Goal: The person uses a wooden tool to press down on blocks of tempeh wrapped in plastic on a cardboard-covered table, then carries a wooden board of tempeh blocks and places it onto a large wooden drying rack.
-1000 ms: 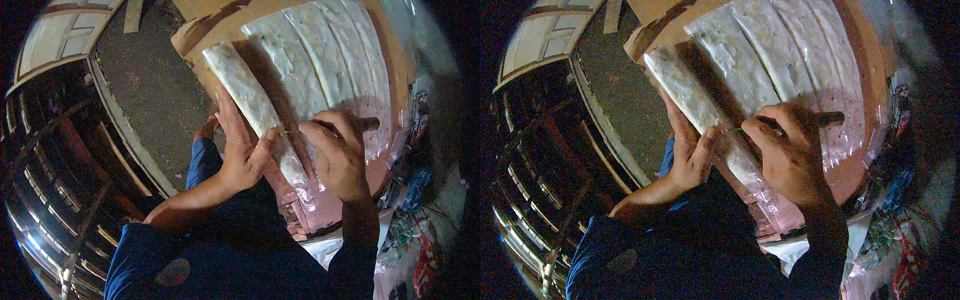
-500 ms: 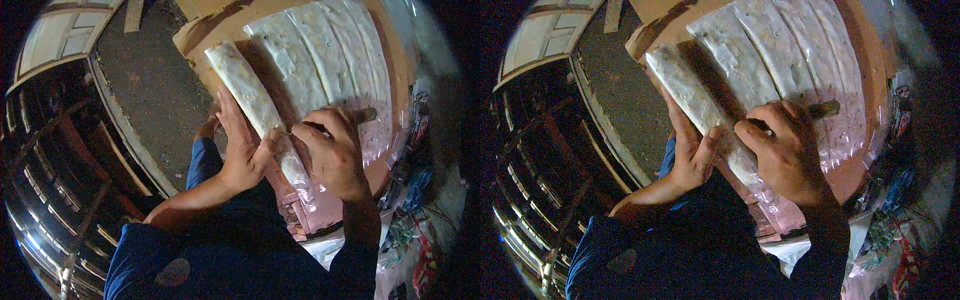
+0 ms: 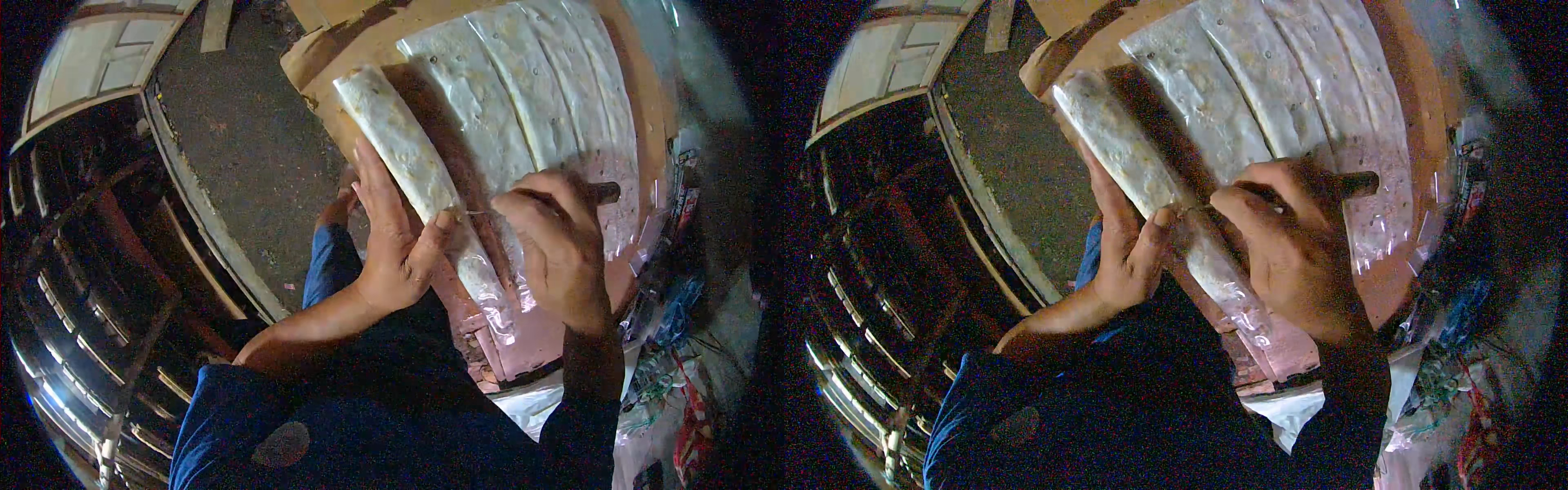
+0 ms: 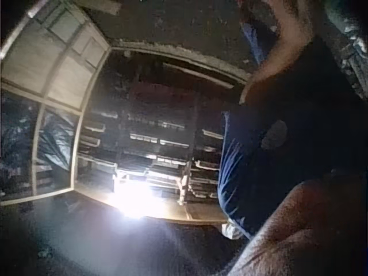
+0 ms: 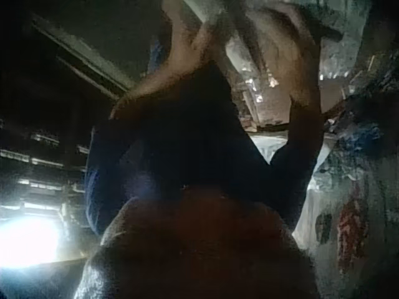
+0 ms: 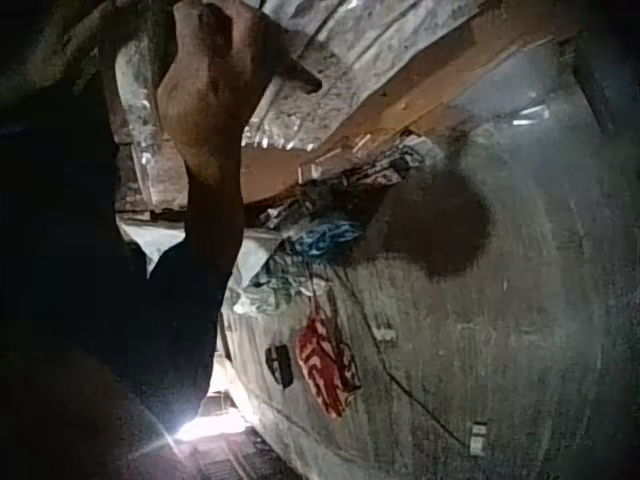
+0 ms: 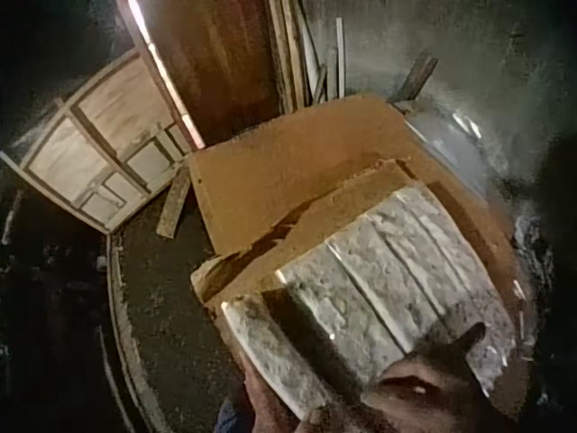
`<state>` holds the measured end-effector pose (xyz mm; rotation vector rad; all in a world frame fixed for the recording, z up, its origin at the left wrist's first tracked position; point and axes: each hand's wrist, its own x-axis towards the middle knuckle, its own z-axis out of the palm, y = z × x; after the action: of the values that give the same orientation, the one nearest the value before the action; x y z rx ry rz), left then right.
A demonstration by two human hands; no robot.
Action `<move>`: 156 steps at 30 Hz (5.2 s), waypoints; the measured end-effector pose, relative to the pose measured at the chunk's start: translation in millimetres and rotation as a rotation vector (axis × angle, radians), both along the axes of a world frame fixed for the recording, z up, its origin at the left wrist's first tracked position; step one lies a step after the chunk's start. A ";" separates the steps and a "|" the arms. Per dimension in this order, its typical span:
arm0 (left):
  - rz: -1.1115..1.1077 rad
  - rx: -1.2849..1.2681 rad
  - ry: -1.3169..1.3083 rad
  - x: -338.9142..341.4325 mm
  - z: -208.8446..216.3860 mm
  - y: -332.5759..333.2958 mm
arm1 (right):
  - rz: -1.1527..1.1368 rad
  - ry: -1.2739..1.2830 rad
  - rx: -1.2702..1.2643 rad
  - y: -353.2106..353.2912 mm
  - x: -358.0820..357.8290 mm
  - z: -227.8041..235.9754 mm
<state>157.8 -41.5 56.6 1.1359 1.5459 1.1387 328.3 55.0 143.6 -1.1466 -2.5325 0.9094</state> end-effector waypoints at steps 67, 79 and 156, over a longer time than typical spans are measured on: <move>-0.047 -0.014 0.112 1.6 1.1 -3.8 | 0.126 0.097 -0.088 21.0 4.4 -2.3; 0.003 0.269 0.429 -9.3 12.4 -13.8 | -0.188 0.032 -0.074 -13.7 18.9 12.3; -1.142 0.442 0.906 -107.1 62.8 127.6 | -1.185 -0.117 -0.086 -210.9 0.6 -29.3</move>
<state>50.6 86.1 119.4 2.5854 0.8418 0.1146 328.9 -156.0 114.4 -2.3052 -1.3649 0.5830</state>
